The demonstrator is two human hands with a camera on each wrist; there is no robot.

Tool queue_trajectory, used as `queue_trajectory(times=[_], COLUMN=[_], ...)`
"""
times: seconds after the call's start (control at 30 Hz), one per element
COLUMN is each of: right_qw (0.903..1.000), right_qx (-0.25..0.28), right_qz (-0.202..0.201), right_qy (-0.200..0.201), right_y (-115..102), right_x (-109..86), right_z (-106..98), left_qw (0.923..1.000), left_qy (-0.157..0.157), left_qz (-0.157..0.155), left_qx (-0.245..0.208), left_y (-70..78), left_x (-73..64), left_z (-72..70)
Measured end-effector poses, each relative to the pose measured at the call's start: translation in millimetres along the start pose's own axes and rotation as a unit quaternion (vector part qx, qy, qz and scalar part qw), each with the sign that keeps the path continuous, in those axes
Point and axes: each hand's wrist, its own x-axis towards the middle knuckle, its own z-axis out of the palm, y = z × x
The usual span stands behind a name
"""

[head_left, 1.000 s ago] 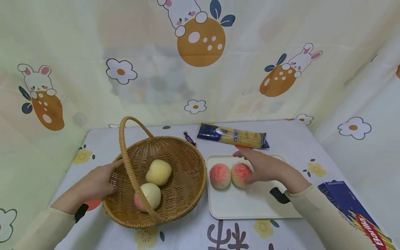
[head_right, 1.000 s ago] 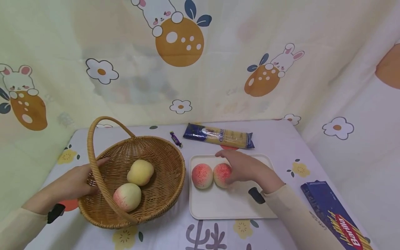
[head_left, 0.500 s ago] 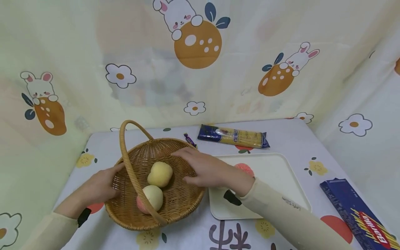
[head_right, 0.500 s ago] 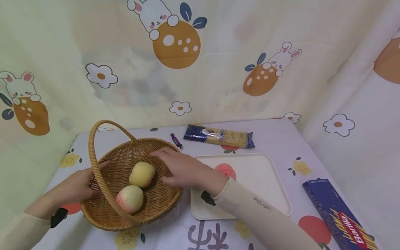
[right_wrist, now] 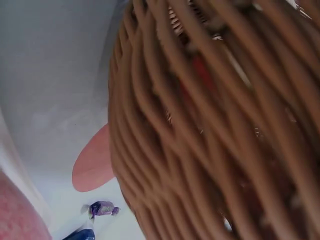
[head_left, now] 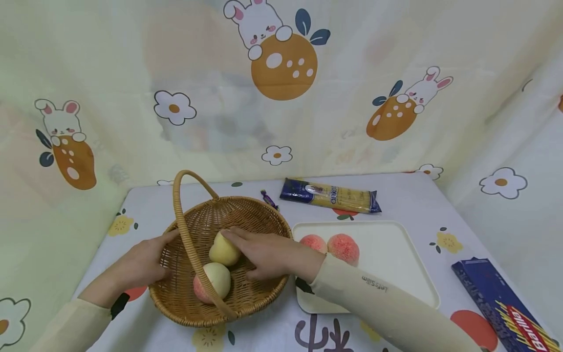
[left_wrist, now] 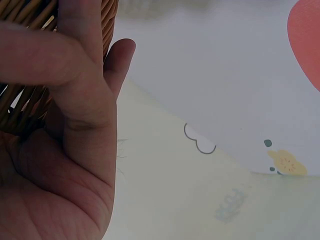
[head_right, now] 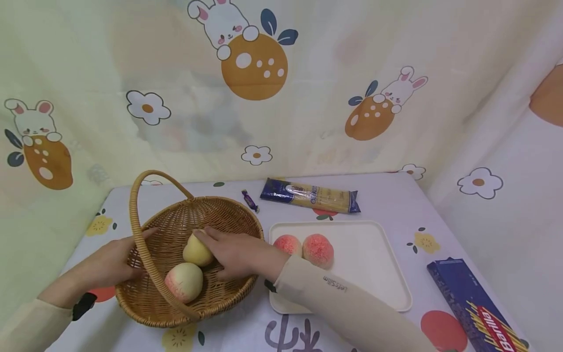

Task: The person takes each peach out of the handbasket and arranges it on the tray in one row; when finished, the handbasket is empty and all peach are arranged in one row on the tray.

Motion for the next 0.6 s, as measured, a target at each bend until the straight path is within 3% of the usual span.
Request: queue_trajectory(times=[0.33, 0.6], right_qw=[0.9988, 0.9966], right_qx=[-0.034, -0.035], right_qz=[0.021, 0.017], right_qy=[0.027, 0.073], right_y=[-4.2, -2.9], right_x=[4.3, 4.8], right_z=[3.0, 2.1], left_qw=[1.0000, 0.9999], left_qy=[0.001, 0.004], left_qz=[-0.004, -0.006], left_qx=[0.001, 0.012], left_y=[-1.6, -1.3], left_x=[0.0, -0.2], left_z=[0.5, 0.7])
